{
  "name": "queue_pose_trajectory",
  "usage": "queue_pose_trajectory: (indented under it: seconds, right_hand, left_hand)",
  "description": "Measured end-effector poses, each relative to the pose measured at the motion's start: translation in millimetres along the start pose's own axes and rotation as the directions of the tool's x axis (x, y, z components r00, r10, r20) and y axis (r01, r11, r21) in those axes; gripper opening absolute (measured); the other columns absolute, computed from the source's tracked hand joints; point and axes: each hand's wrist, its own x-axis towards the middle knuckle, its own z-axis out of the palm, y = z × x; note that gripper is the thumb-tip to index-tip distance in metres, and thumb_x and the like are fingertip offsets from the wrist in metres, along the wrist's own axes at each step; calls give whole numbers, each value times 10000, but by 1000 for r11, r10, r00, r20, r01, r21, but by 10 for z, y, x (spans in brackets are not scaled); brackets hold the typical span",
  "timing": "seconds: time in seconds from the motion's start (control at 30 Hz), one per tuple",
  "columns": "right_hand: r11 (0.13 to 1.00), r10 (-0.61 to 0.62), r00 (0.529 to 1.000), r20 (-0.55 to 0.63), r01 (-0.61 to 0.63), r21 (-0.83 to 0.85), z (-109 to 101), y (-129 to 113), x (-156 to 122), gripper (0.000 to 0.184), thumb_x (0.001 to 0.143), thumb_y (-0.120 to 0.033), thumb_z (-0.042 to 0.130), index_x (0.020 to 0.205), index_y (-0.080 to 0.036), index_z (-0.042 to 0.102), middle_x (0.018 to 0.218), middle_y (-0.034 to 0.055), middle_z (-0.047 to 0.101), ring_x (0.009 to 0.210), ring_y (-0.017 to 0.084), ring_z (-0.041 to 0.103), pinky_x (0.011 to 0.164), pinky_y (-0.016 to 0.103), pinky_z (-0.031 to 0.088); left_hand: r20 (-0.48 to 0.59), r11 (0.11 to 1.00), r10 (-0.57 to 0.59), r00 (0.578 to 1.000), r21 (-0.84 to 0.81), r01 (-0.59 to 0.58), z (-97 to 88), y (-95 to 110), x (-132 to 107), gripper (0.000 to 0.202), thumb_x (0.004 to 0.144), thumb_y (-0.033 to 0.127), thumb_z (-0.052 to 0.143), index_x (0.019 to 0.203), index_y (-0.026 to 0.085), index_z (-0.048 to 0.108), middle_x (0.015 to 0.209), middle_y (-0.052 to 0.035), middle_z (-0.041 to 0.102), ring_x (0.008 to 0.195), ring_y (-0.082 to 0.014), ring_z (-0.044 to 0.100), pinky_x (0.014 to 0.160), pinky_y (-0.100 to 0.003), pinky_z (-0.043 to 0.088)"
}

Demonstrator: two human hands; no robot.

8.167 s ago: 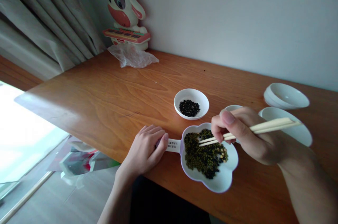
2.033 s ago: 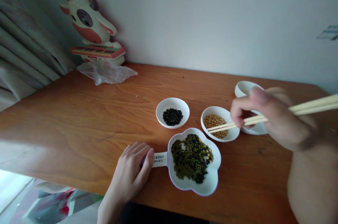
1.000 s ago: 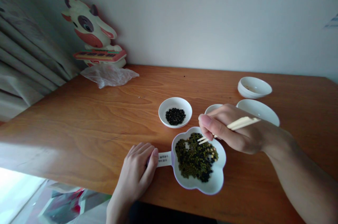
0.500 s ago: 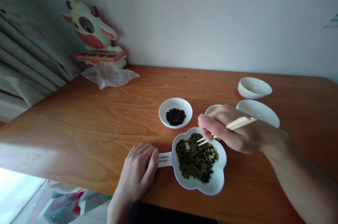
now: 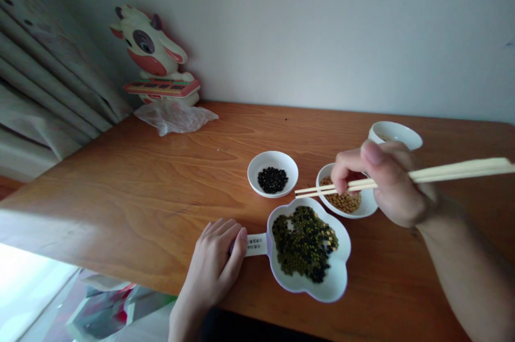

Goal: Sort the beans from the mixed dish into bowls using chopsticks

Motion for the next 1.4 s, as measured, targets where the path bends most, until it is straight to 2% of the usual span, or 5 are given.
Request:
queue_pose_trajectory:
  seconds: [0.1, 0.23, 0.4, 0.6, 1.4]
  right_hand:
    - [999, -25, 989, -146, 32, 42, 60, 75, 27, 700, 1078, -635, 230, 711, -230, 666, 589, 12, 615, 537, 139, 561, 529, 338, 379]
    - [998, -12, 981, -196, 24, 60, 78, 98, 41, 702, 1057, -673, 260, 694, -228, 664, 553, 12, 595, 485, 135, 537, 476, 343, 353]
    - [997, 5, 999, 33, -7, 78, 4, 28, -10, 695, 1079, -629, 222, 701, -229, 645, 593, 9, 597, 539, 140, 528, 536, 335, 378]
    - [1000, 15, 961, 275, -15, -1, 185, -82, -6, 649, 1091, -597, 219, 738, -212, 605, 662, 5, 596, 599, 131, 538, 612, 322, 392]
    - [998, 57, 946, 320, -43, -50, 390, 34, 28, 613, 1103, -558, 235, 748, -218, 601, 665, -18, 593, 623, 128, 539, 674, 326, 387]
  left_hand:
    - [4, 1000, 1, 1000, -3, -1, 7, -9, 3, 389, 1111, 337, 365, 751, 213, 439, 778, -21, 585, 741, -195, 505, 738, -365, 331]
    - [5, 1000, -2, 1000, -3, 2, 10, -7, 6, 392, 1112, 344, 366, 749, 213, 433, 777, -19, 580, 746, -196, 506, 745, -369, 326]
    - [4, 1000, -10, 1000, -6, 10, 0, 17, 12, 396, 1113, 343, 360, 745, 213, 432, 777, -20, 581, 744, -198, 499, 745, -370, 324]
    - [-9, 1000, -18, 1000, -15, 18, -11, 56, 9, 399, 1113, 342, 362, 743, 212, 437, 781, -20, 586, 745, -197, 494, 757, -369, 329]
    - [4, 1000, 1, 1000, 6, -1, -15, 69, 20, 388, 1115, 338, 356, 755, 213, 432, 781, -14, 568, 754, -195, 489, 762, -373, 338]
